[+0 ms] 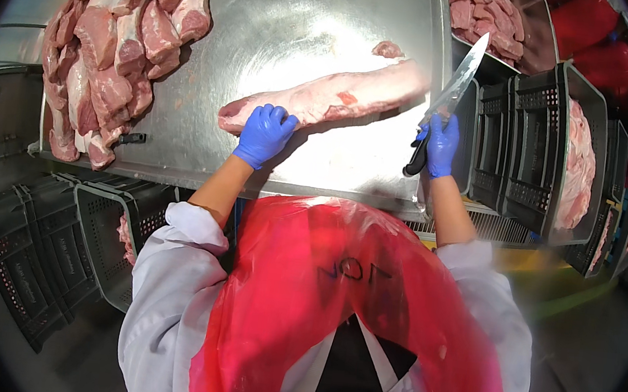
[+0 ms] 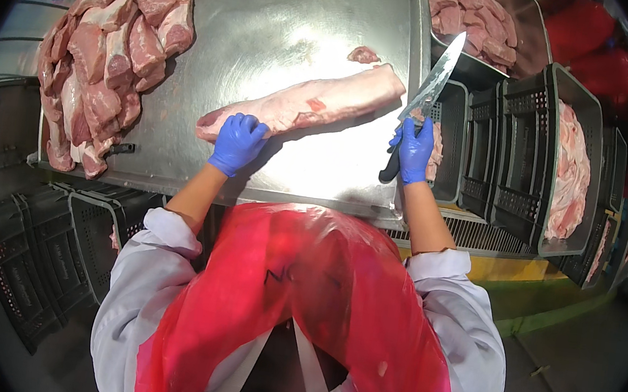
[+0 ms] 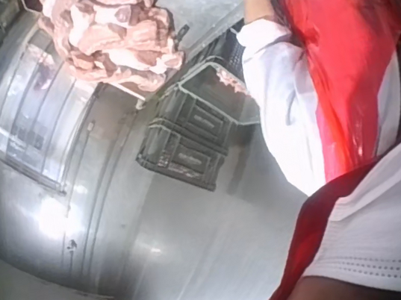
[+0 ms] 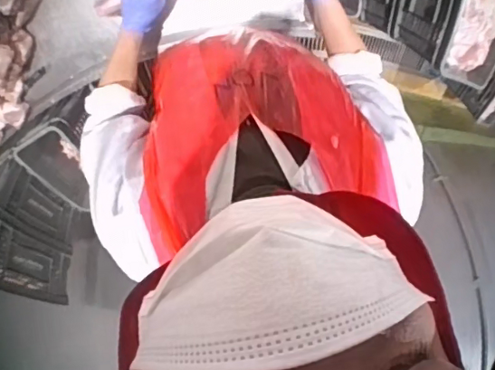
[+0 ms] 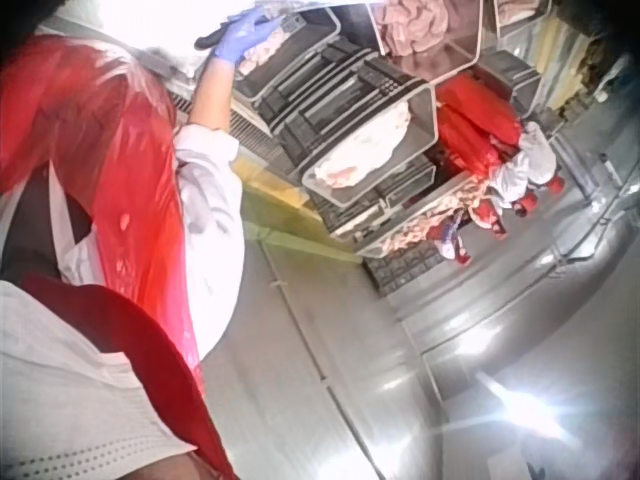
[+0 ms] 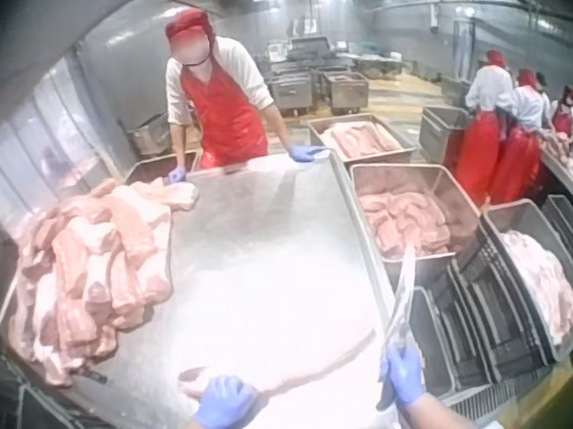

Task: The person uses a knife to trim fat and separate portions of raw meat on a stainless steel table. They handle multiple pieces of meat, cutting them into smaller sections and placing the trimmed pieces into a black crate below the table.

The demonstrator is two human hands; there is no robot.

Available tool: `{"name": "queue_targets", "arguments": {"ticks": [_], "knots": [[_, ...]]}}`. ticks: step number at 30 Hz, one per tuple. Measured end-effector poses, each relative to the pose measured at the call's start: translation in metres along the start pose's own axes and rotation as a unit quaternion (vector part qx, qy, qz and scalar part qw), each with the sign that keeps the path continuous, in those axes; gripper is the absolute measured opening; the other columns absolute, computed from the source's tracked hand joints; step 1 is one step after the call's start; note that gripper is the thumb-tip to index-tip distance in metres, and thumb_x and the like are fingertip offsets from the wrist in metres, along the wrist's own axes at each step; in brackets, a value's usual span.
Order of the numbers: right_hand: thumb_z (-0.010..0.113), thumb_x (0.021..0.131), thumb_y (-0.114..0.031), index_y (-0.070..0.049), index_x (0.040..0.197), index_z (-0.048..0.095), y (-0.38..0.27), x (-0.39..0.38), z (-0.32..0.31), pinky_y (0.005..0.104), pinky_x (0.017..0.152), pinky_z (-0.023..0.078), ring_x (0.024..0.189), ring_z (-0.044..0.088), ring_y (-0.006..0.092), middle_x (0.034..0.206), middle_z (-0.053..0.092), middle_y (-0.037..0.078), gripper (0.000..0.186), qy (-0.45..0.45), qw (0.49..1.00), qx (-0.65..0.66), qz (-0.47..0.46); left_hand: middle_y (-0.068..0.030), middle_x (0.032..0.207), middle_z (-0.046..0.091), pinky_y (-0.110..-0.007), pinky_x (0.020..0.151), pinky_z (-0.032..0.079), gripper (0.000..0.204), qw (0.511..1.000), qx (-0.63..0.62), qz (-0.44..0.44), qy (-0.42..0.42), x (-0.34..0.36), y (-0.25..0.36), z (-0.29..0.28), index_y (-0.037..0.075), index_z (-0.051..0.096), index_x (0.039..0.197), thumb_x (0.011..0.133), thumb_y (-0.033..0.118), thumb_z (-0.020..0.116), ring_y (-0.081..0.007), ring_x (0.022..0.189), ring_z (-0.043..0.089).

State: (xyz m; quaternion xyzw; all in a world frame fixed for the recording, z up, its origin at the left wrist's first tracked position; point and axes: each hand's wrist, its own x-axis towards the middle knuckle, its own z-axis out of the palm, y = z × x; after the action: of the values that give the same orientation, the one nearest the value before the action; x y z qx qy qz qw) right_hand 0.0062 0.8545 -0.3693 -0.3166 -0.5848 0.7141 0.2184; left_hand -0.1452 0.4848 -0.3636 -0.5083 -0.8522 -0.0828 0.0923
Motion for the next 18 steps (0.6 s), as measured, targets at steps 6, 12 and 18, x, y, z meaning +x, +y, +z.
{"name": "queue_targets", "arguments": {"ticks": [6,12,18], "knots": [[0.059,0.100,-0.012,-0.001,0.105,0.051,-0.002,0.006,-0.015,0.0262,0.042,0.048,0.050,0.056,0.0125,0.070,0.058,0.005,0.014,-0.003,1.000,-0.010,-0.024,-0.0208,0.135,0.051,-0.051,0.104,0.035,0.081,0.985,-0.037,-0.171,-0.008,-0.012,-0.009,-0.038,0.010,0.048,0.135,0.066,0.034,0.083,-0.0398,0.123,0.048],[0.060,0.100,-0.012,0.001,0.111,0.053,0.008,0.001,0.016,0.0250,0.044,0.046,0.053,0.055,0.0097,0.073,0.058,0.004,0.018,-0.021,0.997,-0.070,-0.008,-0.0235,0.135,0.050,-0.054,0.104,0.035,0.080,0.974,-0.064,-0.217,-0.025,-0.063,-0.033,-0.021,0.003,0.046,0.132,0.068,0.038,0.078,-0.0420,0.124,0.046],[0.062,0.095,-0.019,-0.001,0.122,0.054,-0.004,0.072,0.080,0.0315,0.052,0.051,0.062,0.060,0.0160,0.081,0.062,0.007,0.034,-0.121,0.988,-0.007,0.092,-0.0245,0.109,0.054,-0.051,0.086,0.047,0.065,0.972,-0.114,-0.195,-0.061,-0.082,0.017,-0.055,-0.002,0.051,0.106,0.069,0.045,0.078,-0.0439,0.100,0.051]]}}
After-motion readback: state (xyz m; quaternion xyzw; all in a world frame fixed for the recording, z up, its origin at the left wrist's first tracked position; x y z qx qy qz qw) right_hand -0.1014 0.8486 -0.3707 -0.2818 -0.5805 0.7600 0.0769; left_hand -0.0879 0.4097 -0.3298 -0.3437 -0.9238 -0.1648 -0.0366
